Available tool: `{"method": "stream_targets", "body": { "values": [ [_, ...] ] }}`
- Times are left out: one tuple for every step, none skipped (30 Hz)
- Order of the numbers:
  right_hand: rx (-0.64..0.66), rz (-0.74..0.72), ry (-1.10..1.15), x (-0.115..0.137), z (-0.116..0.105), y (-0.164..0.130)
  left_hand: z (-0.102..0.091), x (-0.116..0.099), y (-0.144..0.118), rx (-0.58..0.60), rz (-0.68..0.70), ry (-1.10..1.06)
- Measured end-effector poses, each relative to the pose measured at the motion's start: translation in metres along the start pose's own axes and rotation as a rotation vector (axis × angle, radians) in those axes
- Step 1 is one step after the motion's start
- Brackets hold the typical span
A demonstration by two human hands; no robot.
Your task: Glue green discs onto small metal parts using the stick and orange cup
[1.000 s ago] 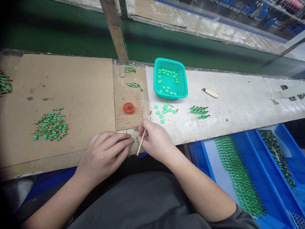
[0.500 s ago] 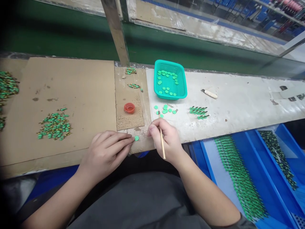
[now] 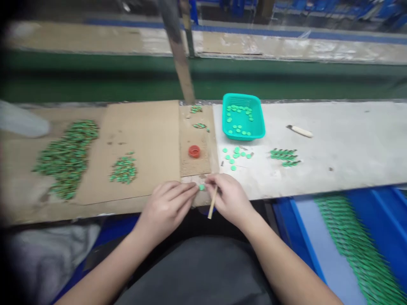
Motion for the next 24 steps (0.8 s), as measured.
{"method": "stream_targets", "body": {
  "values": [
    [-0.012,-0.01,0.012,0.001,0.0,-0.001,-0.001,0.001,-0.002,0.001,-0.016,-0.029],
    [-0.023,-0.014,0.028,0.001,0.001,-0.002,-0.003,0.004,-0.005,0.001,-0.045,-0.04],
    [-0.036,-0.015,0.038,0.0,0.001,-0.004,-0.006,0.011,-0.008,0.002,-0.088,-0.034],
    [-0.054,-0.014,0.04,-0.001,0.002,-0.005,-0.012,0.022,-0.012,-0.003,-0.146,-0.014],
    [-0.069,-0.015,0.042,-0.003,0.002,-0.007,-0.02,0.036,-0.016,-0.02,-0.222,0.005],
    [-0.087,-0.016,0.042,-0.005,0.002,-0.009,-0.031,0.054,-0.021,-0.043,-0.311,0.027],
    [-0.105,-0.017,0.042,-0.006,0.002,-0.011,-0.046,0.076,-0.025,-0.074,-0.411,0.054],
    [-0.118,-0.019,0.043,-0.008,0.003,-0.012,-0.063,0.099,-0.03,-0.107,-0.523,0.084],
    [-0.125,-0.025,0.04,-0.008,0.003,-0.014,-0.081,0.124,-0.034,-0.13,-0.624,0.114],
    [-0.126,-0.034,0.031,-0.009,0.003,-0.014,-0.1,0.148,-0.037,-0.136,-0.716,0.142],
    [-0.127,-0.045,0.017,-0.008,0.002,-0.015,-0.12,0.171,-0.039,-0.132,-0.798,0.171],
    [-0.131,-0.058,0.001,-0.008,0.002,-0.015,-0.137,0.192,-0.039,-0.118,-0.871,0.201],
    [-0.136,-0.07,-0.014,-0.007,0.001,-0.015,-0.153,0.21,-0.038,-0.088,-0.931,0.225],
    [-0.145,-0.08,-0.023,-0.007,0.001,-0.015,-0.165,0.226,-0.036,-0.042,-0.979,0.242],
    [-0.152,-0.083,-0.026,-0.007,0.0,-0.014,-0.173,0.239,-0.032,0.016,-1.012,0.253],
    [-0.156,-0.085,-0.023,-0.007,0.0,-0.014,-0.178,0.25,-0.028,0.078,-1.031,0.26],
    [-0.152,-0.085,-0.019,-0.007,0.0,-0.014,-0.179,0.258,-0.023,0.137,-1.039,0.266],
    [-0.144,-0.085,-0.014,-0.008,0.001,-0.014,-0.179,0.264,-0.018,0.191,-1.042,0.271],
    [-0.138,-0.085,-0.01,-0.008,0.002,-0.014,-0.177,0.27,-0.014,0.238,-1.044,0.275],
    [-0.133,-0.086,-0.009,-0.009,0.002,-0.014,-0.174,0.275,-0.011,0.277,-1.046,0.278],
    [-0.129,-0.088,-0.011,-0.009,0.003,-0.015,-0.171,0.279,-0.007,0.31,-1.053,0.28],
    [-0.128,-0.092,-0.016,-0.009,0.004,-0.015,-0.169,0.283,-0.005,0.338,-1.063,0.28],
    [-0.128,-0.096,-0.024,-0.009,0.004,-0.015,-0.167,0.287,-0.003,0.361,-1.077,0.28],
    [-0.129,-0.1,-0.033,-0.009,0.004,-0.016,-0.165,0.291,-0.001,0.379,-1.095,0.279]
  ]
}}
Point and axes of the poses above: each hand's wrist, its own y-axis towards the middle knuckle, its own z-axis out of the palm, x = y × z, the point moved 5 cm from there along y, towards the middle knuckle, and after that the axes turned 15 degrees about x, right-handed, at the moved point
